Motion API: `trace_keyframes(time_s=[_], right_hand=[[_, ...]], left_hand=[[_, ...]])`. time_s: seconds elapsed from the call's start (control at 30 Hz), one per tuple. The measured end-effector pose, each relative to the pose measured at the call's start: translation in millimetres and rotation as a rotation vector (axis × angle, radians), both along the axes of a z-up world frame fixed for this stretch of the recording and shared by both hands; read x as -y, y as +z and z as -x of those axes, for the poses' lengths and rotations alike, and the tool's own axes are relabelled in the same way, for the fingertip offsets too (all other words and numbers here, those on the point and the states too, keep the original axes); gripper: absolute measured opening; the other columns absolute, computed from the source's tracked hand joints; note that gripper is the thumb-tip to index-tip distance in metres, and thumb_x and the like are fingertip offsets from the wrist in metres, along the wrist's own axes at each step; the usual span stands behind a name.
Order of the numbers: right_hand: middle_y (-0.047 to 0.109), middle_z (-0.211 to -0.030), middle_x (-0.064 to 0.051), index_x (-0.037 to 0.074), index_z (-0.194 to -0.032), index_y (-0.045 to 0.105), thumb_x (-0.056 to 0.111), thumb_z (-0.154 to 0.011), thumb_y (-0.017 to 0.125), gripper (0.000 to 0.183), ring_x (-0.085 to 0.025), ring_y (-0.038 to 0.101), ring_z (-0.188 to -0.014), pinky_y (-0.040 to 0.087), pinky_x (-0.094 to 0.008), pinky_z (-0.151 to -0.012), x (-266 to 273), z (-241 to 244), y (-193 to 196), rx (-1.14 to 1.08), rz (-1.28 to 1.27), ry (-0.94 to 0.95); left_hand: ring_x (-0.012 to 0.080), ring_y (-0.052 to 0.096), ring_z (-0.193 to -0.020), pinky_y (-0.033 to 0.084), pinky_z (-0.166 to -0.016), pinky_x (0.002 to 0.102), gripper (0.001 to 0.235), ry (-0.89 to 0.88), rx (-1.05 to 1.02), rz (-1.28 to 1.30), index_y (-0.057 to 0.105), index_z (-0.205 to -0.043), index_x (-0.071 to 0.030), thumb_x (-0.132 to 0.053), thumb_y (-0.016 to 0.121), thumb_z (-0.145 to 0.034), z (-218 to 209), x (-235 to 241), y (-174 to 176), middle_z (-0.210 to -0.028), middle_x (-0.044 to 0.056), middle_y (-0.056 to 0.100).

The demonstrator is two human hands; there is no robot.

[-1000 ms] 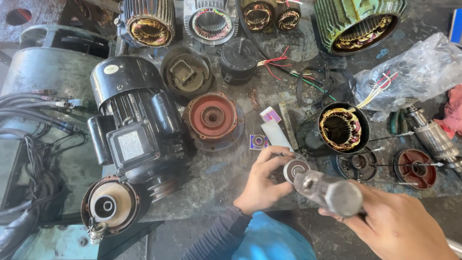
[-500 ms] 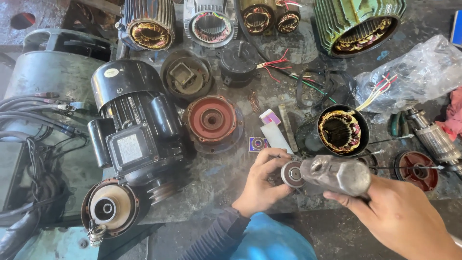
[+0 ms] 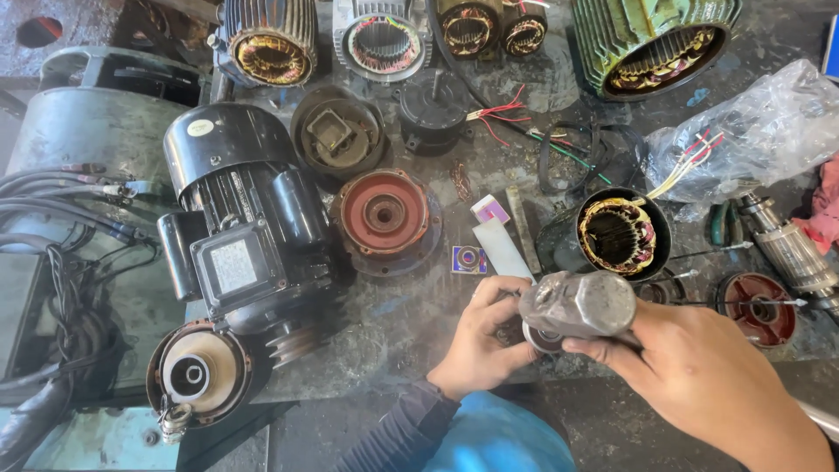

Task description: The person uses a hammer and a white plastic block to tap a bearing into a cylindrical metal housing. They repeatedly strike the block to drive the bearing into place, then rotate the bearing to check its fit.

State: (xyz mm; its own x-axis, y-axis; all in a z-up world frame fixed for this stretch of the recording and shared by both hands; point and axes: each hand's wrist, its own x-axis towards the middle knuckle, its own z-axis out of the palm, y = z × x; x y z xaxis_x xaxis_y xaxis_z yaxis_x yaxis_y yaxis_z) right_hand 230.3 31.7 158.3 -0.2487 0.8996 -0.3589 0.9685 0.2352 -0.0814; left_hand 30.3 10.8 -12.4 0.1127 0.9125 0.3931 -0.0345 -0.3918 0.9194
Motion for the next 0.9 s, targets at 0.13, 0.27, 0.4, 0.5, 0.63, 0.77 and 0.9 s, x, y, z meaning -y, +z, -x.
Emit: trace_keyframes(time_s=[0.13, 0.27, 0.4, 0.5, 0.63, 0.77, 0.9], right_hand=[[0.083, -0.108, 0.013, 0.043, -0.131, 0.061, 0.076, -0.083, 0.064, 0.059, -0.036, 0.078, -0.091, 0.059, -0.057, -0.065, 0.8, 10.8, 14.4, 0.097, 0.044, 0.064], [0.083, -0.113, 0.02, 0.044, -0.126, 0.069, 0.077, -0.079, 0.067, 0.058, -0.034, 0.082, -0.085, 0.063, -0.057, -0.066, 10.0, 5.0, 9.6, 0.053, 0.058, 0.031], [0.082, -0.108, 0.023, 0.055, -0.122, 0.058, 0.077, -0.087, 0.061, 0.041, -0.031, 0.079, -0.093, 0.059, -0.051, -0.073, 19.7, -0.1, 12.4, 0.202, 0.213, 0.004], [0.081, -0.108, 0.023, 0.054, -0.121, 0.057, 0.076, -0.089, 0.06, 0.039, -0.028, 0.079, -0.093, 0.059, -0.05, -0.072, 25.6, -1.4, 7.8, 0.186, 0.244, -0.006], [0.081, -0.113, 0.015, 0.056, -0.134, 0.05, 0.07, -0.086, 0.065, 0.053, -0.032, 0.078, -0.101, 0.062, -0.051, -0.079, 32.6, -19.3, 2.3, 0.187, 0.207, -0.02], [0.085, -0.103, 0.017, 0.058, -0.129, 0.061, 0.082, -0.08, 0.063, 0.054, -0.032, 0.077, -0.099, 0.06, -0.05, -0.077, 32.5, -9.9, 3.2, 0.184, 0.148, -0.107], [0.084, -0.088, 0.0, 0.044, -0.112, 0.068, 0.072, -0.077, 0.073, 0.045, -0.035, 0.075, -0.087, 0.057, -0.047, -0.075, 31.4, -27.7, -18.0, 0.056, 0.054, -0.149]], left_hand=[[0.0263, 0.06, -0.123, 0.049, -0.11, 0.046, 0.034, -0.025, -0.008, -0.002, 0.072, -0.122, -0.011, -0.03, 0.078, -0.095, -1.0, 2.3, 5.6, -0.132, 0.006, 0.059], [0.0254, 0.06, -0.123, 0.046, -0.113, 0.044, 0.031, -0.023, -0.011, -0.014, 0.073, -0.117, -0.01, -0.025, 0.08, -0.091, -2.9, 3.6, 1.7, -0.13, 0.006, 0.061], [0.0264, 0.063, -0.124, 0.051, -0.112, 0.045, 0.03, 0.009, -0.007, -0.038, 0.072, -0.12, -0.012, -0.025, 0.079, -0.094, -1.0, 3.4, 5.6, -0.131, 0.005, 0.062], [0.0259, 0.063, -0.122, 0.053, -0.111, 0.044, 0.026, 0.026, 0.0, -0.016, 0.072, -0.117, -0.011, -0.023, 0.078, -0.096, 1.8, 4.1, 7.2, -0.129, 0.006, 0.061], [0.0258, 0.062, -0.123, 0.053, -0.11, 0.045, 0.029, 0.03, 0.008, 0.033, 0.071, -0.117, -0.011, -0.025, 0.08, -0.093, 5.6, -0.7, 5.9, -0.129, 0.006, 0.06], [0.0278, 0.06, -0.13, 0.051, -0.112, 0.046, 0.031, 0.033, 0.021, 0.039, 0.071, -0.119, -0.011, -0.025, 0.079, -0.093, 8.6, -0.9, 0.0, -0.131, 0.006, 0.059], [0.026, 0.059, -0.127, 0.05, -0.111, 0.045, 0.028, 0.038, 0.033, 0.045, 0.07, -0.117, -0.012, -0.025, 0.08, -0.094, 12.3, 3.0, 1.6, -0.131, 0.006, 0.058]])
